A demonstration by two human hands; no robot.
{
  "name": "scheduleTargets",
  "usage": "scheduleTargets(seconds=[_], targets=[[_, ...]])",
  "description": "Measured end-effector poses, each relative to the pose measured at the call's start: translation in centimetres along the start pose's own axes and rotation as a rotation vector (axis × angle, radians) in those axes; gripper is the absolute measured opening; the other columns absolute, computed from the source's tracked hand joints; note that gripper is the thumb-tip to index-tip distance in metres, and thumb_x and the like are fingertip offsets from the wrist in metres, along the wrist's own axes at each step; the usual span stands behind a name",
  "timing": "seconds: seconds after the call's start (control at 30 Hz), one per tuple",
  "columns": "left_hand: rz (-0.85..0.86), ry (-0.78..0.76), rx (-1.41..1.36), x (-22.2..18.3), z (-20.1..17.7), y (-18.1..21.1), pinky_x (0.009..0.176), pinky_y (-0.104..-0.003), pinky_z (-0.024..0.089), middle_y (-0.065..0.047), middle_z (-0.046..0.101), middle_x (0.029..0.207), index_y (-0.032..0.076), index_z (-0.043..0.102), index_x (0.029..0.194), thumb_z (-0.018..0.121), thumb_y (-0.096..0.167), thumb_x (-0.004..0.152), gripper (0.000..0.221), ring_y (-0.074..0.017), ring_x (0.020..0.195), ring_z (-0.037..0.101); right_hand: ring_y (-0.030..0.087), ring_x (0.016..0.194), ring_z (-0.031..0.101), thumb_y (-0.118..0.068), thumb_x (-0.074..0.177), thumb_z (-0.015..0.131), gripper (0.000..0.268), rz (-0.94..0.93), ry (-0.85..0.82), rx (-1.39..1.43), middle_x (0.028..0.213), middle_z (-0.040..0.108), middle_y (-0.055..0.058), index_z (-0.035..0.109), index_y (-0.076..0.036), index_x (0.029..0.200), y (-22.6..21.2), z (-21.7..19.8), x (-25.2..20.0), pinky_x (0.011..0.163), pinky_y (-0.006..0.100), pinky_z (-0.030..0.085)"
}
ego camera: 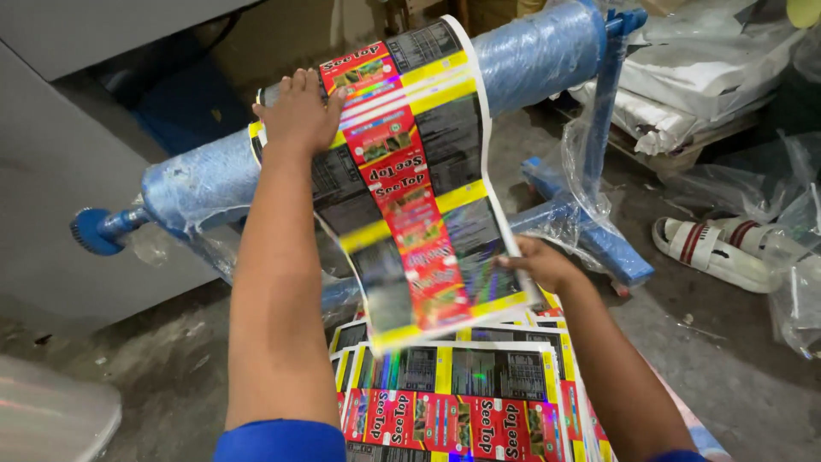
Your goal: Sorting and stacking printed stickers from a large roll onto the floor.
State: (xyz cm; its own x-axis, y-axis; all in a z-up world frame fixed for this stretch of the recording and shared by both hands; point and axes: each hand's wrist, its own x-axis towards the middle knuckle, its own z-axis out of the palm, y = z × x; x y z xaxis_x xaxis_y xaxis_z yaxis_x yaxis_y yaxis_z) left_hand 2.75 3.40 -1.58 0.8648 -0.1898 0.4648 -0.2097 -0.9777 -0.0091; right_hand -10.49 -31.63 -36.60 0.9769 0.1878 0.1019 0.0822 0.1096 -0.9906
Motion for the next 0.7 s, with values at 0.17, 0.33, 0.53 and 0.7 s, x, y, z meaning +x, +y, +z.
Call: scheduleTargets(seconds=[0.17,0.33,0.53,0.7], targets=[[-0.04,0.009,0.003,-2.1,-0.6,0.9,0.11,-0.081,0.019,-0.005,0.026,0.167,0.012,0.031,0.159,0.039,0.063,0.1,0.078,-0.0274,0.154,0.023,0.017,0.08,0.053,-0.017,0.094,0.073,0.026,0.115,-0.006,-0.179,0.088,0.062,0.003,0.072,-0.007,0.118,5.8,0.4,-2.6,0.069,0.035,0.042],[-0.048,0.002,-0.021,-2.0,-0.3,0.9,0.111,-0.082,0.018,-0.004,0.026,0.167,0.013,0.031,0.159,0.039,0.062,0.101,0.077,-0.026,0.155,0.022,0.013,0.088,0.063,-0.011,0.091,0.072,0.022,0.021,-0.059,0.042,0.093,0.071,0.003,0.072,0.001,0.11,2.7,1.1,-15.9,0.078,0.033,0.052],[-0.067,-0.037,-0.025,-2.7,-1.7,1.8,0.109,-0.084,0.015,-0.005,0.025,0.168,0.012,0.03,0.159,0.036,0.064,0.102,0.078,-0.0269,0.155,0.022,0.023,0.096,0.071,-0.004,0.088,0.069,0.026,-0.236,0.052,0.363,0.105,0.076,0.016,0.07,0.007,0.111,-6.0,1.1,-24.4,0.086,0.042,0.055],[-0.104,-0.123,0.029,-3.7,-3.9,3.7,0.111,-0.083,0.009,-0.007,0.024,0.167,0.01,0.027,0.159,0.034,0.069,0.1,0.084,-0.0279,0.154,0.022,0.026,0.101,0.07,-0.001,0.09,0.068,0.025,-0.403,-0.032,0.541,0.111,0.075,0.018,0.068,0.008,0.114,-1.7,-1.1,-24.6,0.092,0.044,0.054]])
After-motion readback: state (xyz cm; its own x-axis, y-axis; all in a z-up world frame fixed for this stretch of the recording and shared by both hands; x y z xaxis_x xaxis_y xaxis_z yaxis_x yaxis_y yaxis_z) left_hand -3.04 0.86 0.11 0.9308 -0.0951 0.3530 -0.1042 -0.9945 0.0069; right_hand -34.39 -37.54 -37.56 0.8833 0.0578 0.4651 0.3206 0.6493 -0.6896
